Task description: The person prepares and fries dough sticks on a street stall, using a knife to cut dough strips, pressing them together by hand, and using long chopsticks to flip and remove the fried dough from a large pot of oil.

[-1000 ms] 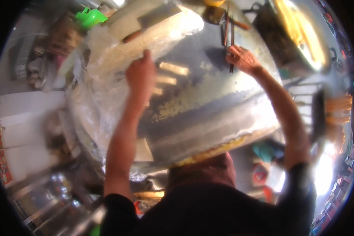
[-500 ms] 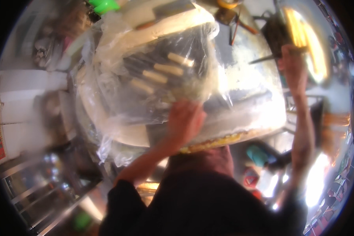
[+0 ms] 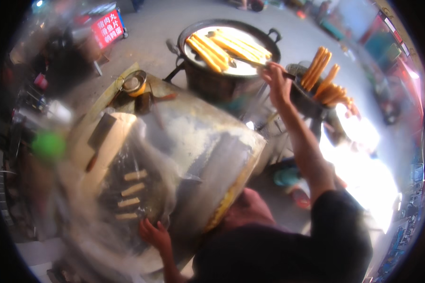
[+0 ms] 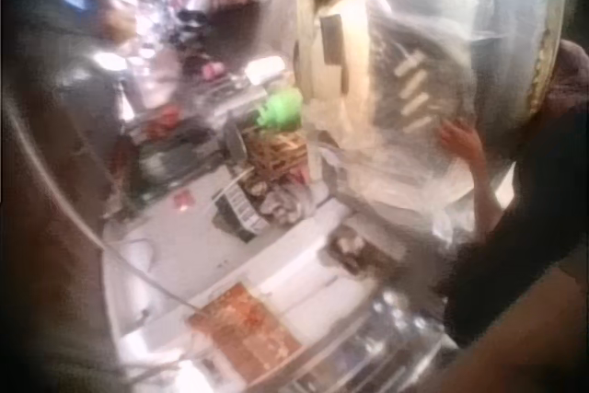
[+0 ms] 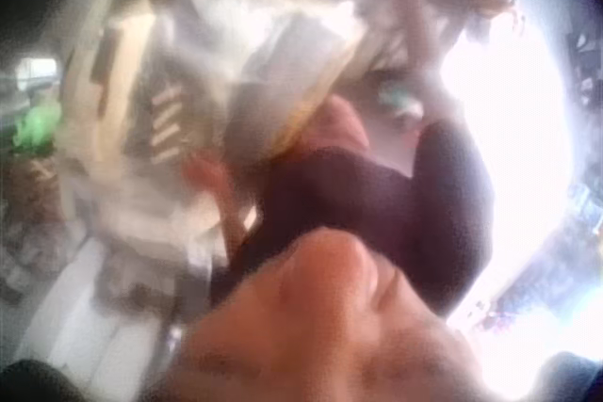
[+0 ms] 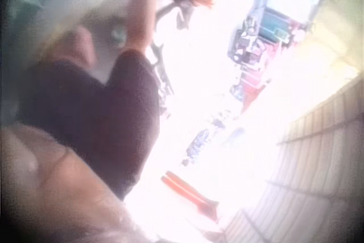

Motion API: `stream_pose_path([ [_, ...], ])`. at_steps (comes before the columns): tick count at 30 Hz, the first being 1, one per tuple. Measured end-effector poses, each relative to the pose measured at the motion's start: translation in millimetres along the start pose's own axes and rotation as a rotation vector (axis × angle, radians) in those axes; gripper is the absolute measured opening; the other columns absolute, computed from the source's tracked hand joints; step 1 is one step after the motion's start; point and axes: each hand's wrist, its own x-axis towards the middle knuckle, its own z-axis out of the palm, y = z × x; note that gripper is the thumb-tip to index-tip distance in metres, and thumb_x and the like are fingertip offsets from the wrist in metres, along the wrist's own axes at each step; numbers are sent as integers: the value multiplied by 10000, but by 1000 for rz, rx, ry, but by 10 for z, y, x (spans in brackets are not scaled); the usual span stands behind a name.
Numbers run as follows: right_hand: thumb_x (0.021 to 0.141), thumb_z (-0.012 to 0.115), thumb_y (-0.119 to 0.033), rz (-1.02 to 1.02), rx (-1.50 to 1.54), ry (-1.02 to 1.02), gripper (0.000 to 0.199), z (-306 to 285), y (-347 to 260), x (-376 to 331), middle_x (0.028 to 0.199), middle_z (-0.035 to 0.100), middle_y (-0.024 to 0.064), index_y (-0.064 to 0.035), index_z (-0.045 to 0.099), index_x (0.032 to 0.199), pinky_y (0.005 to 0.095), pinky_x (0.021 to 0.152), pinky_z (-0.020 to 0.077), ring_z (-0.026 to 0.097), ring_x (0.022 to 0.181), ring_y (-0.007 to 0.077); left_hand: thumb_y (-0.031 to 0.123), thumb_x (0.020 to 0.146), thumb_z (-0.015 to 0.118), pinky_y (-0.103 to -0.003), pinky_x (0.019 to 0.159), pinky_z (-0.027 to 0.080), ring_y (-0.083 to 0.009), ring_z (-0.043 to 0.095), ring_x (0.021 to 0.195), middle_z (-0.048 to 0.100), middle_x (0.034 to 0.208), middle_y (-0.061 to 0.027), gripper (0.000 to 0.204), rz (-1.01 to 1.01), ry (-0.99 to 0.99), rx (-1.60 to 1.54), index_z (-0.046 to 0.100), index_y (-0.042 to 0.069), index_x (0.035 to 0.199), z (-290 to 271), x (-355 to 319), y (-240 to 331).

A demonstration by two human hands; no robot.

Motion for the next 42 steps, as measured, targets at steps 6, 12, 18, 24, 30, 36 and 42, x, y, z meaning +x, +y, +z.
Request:
stream_pose_path([
  [6, 964, 635, -140, -101, -373, 165, 213, -1197, 949, 1284, 1003, 752, 106, -25, 747, 1104, 323, 799, 556, 704, 848, 185, 168, 902, 682, -598, 1116, 353, -444, 451, 1338, 510, 1433, -221, 476, 301, 139, -212, 576, 25, 1343, -170, 454, 785],
  [12, 932, 670, -148, -170, -740, 311, 187, -1692, 1531, 2392, 998, 758, 79, -116, 770, 1087, 320, 824, 535, 690, 874, 179, 178, 895, 689, -605, 1137, 329, -440, 430, 1353, 486, 1470, -216, 438, 417, -115, -141, 616, 64, 1311, 190, 776, 1522],
  [18, 983, 653, -296, -177, -895, 280, 285, -2016, 2004, 2898, 970, 759, 141, -44, 755, 1069, 365, 854, 548, 725, 909, 240, 130, 869, 692, -598, 1132, 318, -471, 426, 1334, 495, 1439, -242, 447, 66, -22, -166, 580, -13, 1278, 778, 767, 1199],
  [24, 987, 633, -293, -14, -649, 49, 305, -2402, 2013, 3041, 834, 750, 143, -19, 744, 1065, 365, 766, 561, 721, 778, 213, 102, 826, 682, -587, 1093, 328, -463, 453, 1296, 531, 1366, -249, 493, -139, -11, 119, 528, -19, 1279, 443, 1028, 1915],
  [30, 952, 709, -278, -143, -506, 61, 242, -2071, 2038, 3072, 1004, 749, 172, -69, 737, 1070, 382, 866, 549, 732, 944, 280, 174, 853, 683, -578, 1103, 333, -432, 460, 1337, 524, 1425, -214, 525, 224, 106, 87, 545, 37, 1341, 290, 924, 2153],
  [36, 1010, 662, -278, 119, -148, 38, 307, -2151, 2644, 3164, 1025, 734, 128, 15, 707, 1086, 380, 877, 548, 685, 929, 239, 166, 961, 638, -560, 1051, 415, -468, 553, 1173, 627, 1232, -269, 287, 164, 219, -47, 646, -8, 1190, 1430, 778, 1205],
  [42, 980, 727, -211, 95, -281, -141, 357, -2138, 2521, 3200, 1088, 732, 180, 59, 670, 1206, 340, 917, 586, 719, 1003, 231, 264, 926, 665, -539, 970, 410, -394, 552, 1101, 611, 1109, -180, 256, 29, 163, 178, 635, 53, 1068, 605, 941, 2035],
])
